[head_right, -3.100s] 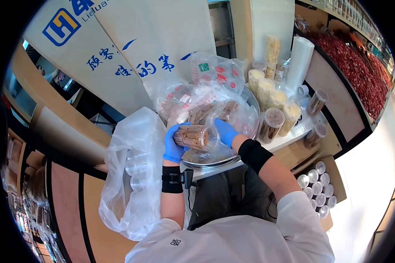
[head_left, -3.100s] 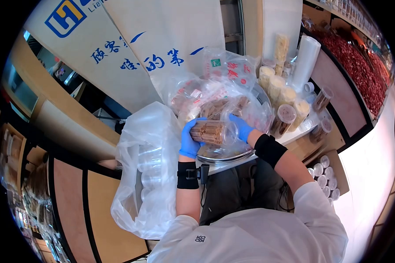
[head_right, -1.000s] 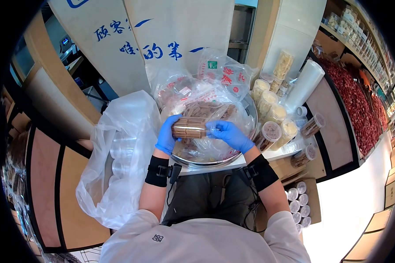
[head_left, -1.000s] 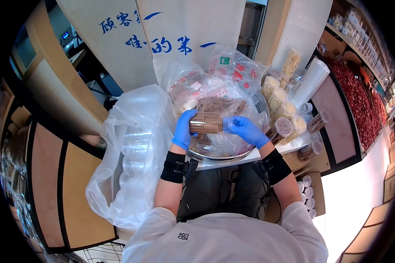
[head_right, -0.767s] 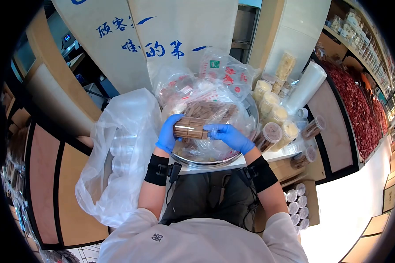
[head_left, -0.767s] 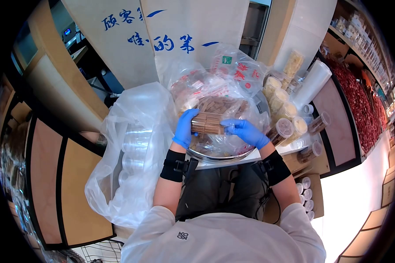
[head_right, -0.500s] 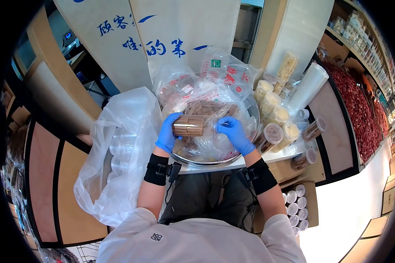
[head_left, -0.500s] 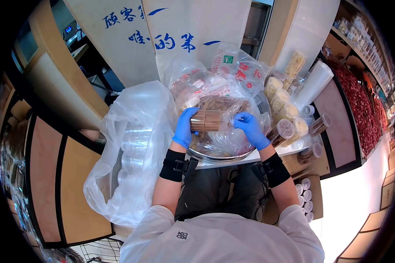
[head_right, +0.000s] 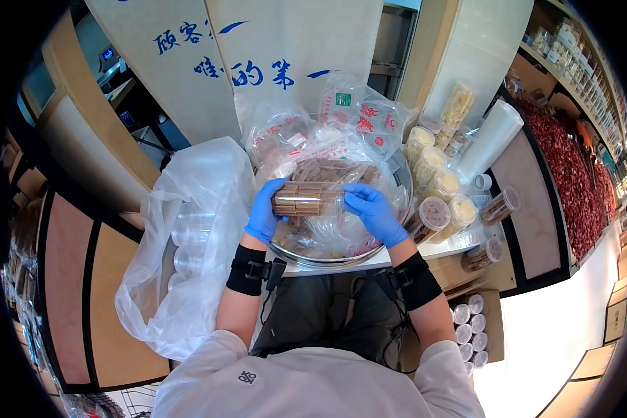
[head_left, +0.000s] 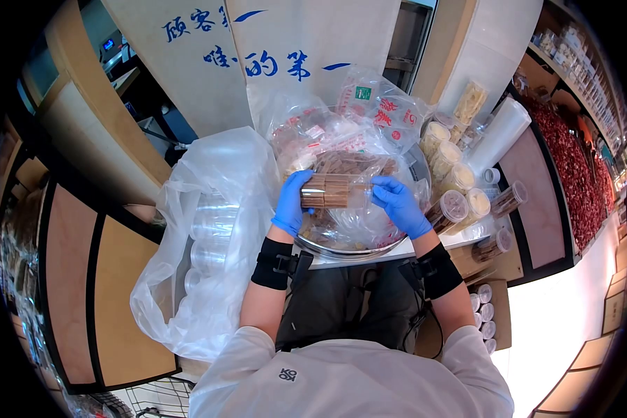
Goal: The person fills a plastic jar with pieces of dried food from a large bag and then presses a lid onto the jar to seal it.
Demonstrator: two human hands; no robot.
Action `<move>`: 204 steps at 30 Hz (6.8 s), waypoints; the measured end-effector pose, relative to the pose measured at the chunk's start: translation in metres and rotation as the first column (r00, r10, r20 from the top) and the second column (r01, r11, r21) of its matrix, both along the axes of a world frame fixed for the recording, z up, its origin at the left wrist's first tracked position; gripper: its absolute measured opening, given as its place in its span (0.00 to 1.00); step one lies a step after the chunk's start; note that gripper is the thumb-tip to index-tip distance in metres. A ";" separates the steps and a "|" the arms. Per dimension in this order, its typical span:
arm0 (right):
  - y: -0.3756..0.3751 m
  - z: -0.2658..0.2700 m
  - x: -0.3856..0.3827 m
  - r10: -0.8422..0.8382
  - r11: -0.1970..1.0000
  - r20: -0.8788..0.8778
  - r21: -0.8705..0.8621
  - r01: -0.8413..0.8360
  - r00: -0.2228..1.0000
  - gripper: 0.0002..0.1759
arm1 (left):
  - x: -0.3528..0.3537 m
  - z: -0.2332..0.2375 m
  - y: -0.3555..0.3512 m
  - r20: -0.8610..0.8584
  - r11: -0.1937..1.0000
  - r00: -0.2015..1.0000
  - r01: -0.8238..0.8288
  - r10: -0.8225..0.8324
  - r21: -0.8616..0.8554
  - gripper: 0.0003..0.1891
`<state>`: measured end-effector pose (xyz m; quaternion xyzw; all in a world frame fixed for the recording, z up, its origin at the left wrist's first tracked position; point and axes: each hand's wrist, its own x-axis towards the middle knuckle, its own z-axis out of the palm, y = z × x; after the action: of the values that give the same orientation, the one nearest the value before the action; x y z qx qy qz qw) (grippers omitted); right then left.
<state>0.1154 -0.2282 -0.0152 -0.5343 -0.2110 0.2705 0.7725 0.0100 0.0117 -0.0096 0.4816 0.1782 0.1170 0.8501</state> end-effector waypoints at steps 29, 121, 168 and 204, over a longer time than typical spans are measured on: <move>0.006 0.007 -0.010 0.098 0.940 0.047 -0.333 -0.077 0.994 0.18 | -0.007 0.011 -0.011 -0.065 0.981 0.993 0.107 -0.097 0.163 0.12; 0.026 -0.005 -0.007 -0.095 0.987 0.217 -0.109 0.120 0.972 0.13 | 0.000 -0.002 -0.001 0.004 1.000 1.000 -0.030 0.030 0.003 0.14; 0.049 -0.030 -0.028 0.573 0.814 0.785 -0.579 -0.051 0.234 0.08 | -0.004 0.005 -0.005 0.158 0.950 0.943 -0.305 0.293 0.061 0.13; 0.027 0.033 -0.035 0.012 0.998 -0.229 0.066 0.003 0.973 0.14 | -0.017 -0.001 -0.006 0.410 0.909 0.875 -0.363 0.257 0.205 0.16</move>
<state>0.0802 -0.2009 0.0177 -0.4733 -0.1306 0.3249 0.8083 -0.0073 0.0056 -0.0101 0.5285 0.0706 0.3663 0.7626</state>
